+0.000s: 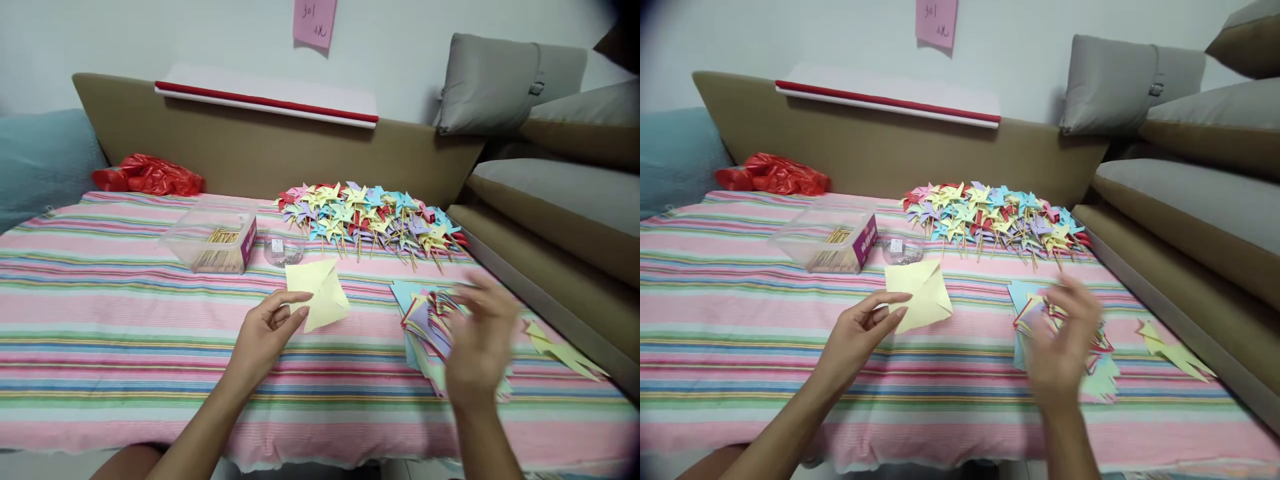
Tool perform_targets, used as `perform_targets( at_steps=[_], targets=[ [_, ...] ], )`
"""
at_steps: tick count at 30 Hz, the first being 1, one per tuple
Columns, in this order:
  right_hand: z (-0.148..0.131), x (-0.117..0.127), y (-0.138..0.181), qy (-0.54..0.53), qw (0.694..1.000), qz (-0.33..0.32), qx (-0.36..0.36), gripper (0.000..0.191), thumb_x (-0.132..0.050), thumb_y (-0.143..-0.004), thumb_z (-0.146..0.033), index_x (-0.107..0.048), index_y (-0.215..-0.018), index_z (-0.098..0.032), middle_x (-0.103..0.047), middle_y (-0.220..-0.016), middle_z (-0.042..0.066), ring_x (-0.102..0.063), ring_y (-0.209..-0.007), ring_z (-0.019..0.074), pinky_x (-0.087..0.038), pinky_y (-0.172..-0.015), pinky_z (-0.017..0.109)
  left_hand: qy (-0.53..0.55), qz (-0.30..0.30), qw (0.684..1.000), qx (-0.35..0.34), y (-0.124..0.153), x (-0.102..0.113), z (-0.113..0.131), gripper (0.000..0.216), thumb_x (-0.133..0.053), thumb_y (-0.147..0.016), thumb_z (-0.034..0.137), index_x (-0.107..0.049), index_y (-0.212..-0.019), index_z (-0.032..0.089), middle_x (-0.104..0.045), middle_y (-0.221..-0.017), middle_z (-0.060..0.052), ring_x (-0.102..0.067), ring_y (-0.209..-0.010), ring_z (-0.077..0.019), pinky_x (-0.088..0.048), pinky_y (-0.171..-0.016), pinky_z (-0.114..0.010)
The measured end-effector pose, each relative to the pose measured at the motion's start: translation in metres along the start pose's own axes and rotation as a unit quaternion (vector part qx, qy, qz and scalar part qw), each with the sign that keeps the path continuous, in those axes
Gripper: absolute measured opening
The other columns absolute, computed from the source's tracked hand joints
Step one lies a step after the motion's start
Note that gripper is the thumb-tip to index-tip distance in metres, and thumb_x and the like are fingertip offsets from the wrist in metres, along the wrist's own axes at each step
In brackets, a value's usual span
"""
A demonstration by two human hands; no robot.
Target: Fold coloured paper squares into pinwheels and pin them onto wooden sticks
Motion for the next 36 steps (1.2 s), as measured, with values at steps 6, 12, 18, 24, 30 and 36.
perform_targets(
  at_steps=[6,12,18,24,30,36],
  targets=[
    [-0.072,-0.091,0.021,0.027,0.982,-0.146,0.115,0.03,-0.069,-0.09,-0.021,-0.063,-0.118,-0.029,-0.039,-0.144,0.011,-0.043,-0.132,0.0336,-0.04,-0.105,0.055,0.068,-0.004,0.997,0.028,0.005,-0.007,-0.004,0.038,-0.079,-0.08,0.037,-0.067,-0.113,0.022,-0.06,-0.058,0.004,-0.052,-0.055,-0.0108,-0.034,-0.051,-0.019],
    [-0.072,-0.095,0.01,-0.047,0.993,-0.083,0.062,0.023,-0.066,-0.09,-0.01,-0.074,-0.099,-0.03,-0.05,-0.131,0.006,-0.05,-0.121,0.028,-0.043,-0.1,0.049,0.219,0.071,0.973,-0.001,0.007,-0.003,0.005,0.08,-0.081,-0.079,0.029,-0.038,-0.147,0.035,-0.074,-0.111,-0.004,-0.072,-0.09,-0.0175,-0.055,-0.076,-0.025],
    [-0.069,-0.108,0.018,-0.092,0.983,-0.149,0.064,0.021,-0.07,-0.089,-0.015,-0.078,-0.097,-0.032,-0.045,-0.143,0.006,-0.046,-0.131,0.0306,-0.042,-0.104,0.052,0.313,0.061,0.947,0.039,0.006,-0.007,-0.002,0.072,-0.077,-0.084,0.026,-0.044,-0.148,0.021,-0.073,-0.122,-0.012,-0.07,-0.107,-0.0232,-0.056,-0.084,-0.028],
    [-0.05,-0.124,0.028,-0.247,0.93,-0.151,-0.226,0.005,-0.073,-0.087,-0.03,-0.079,-0.087,-0.029,-0.044,-0.153,0.005,-0.044,-0.14,0.0312,-0.042,-0.109,0.051,0.282,0.088,0.955,0.006,0.004,-0.005,-0.001,0.052,-0.076,-0.086,0.028,-0.06,-0.135,0.02,-0.074,-0.121,-0.01,-0.07,-0.109,-0.0215,-0.054,-0.092,-0.029],
    [-0.038,-0.143,0.042,-0.423,0.784,-0.085,-0.447,0.016,-0.084,-0.075,-0.033,-0.071,-0.076,-0.022,-0.071,-0.111,0.006,-0.067,-0.108,0.0246,-0.051,-0.099,0.042,0.254,0.095,0.962,-0.031,-0.003,-0.012,-0.006,0.047,-0.074,-0.088,0.028,-0.061,-0.133,0.021,-0.074,-0.121,-0.008,-0.068,-0.112,-0.0203,-0.051,-0.099,-0.031],
    [-0.037,-0.143,0.045,-0.442,0.76,-0.082,-0.47,0.017,-0.085,-0.073,-0.032,-0.072,-0.076,-0.021,-0.073,-0.09,0.002,-0.068,-0.094,0.0199,-0.053,-0.093,0.038,0.219,0.089,0.971,-0.021,0.0,-0.015,-0.006,0.041,-0.077,-0.085,0.026,-0.065,-0.123,0.02,-0.075,-0.115,-0.007,-0.069,-0.108,-0.0189,-0.053,-0.093,-0.028]
  ],
)
Point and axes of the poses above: each hand's wrist, its own y-axis away from the middle knuckle, its own x-axis out of the back of the hand, z = x × y, the point moved 6 cm from there along -y, towards the middle knuckle
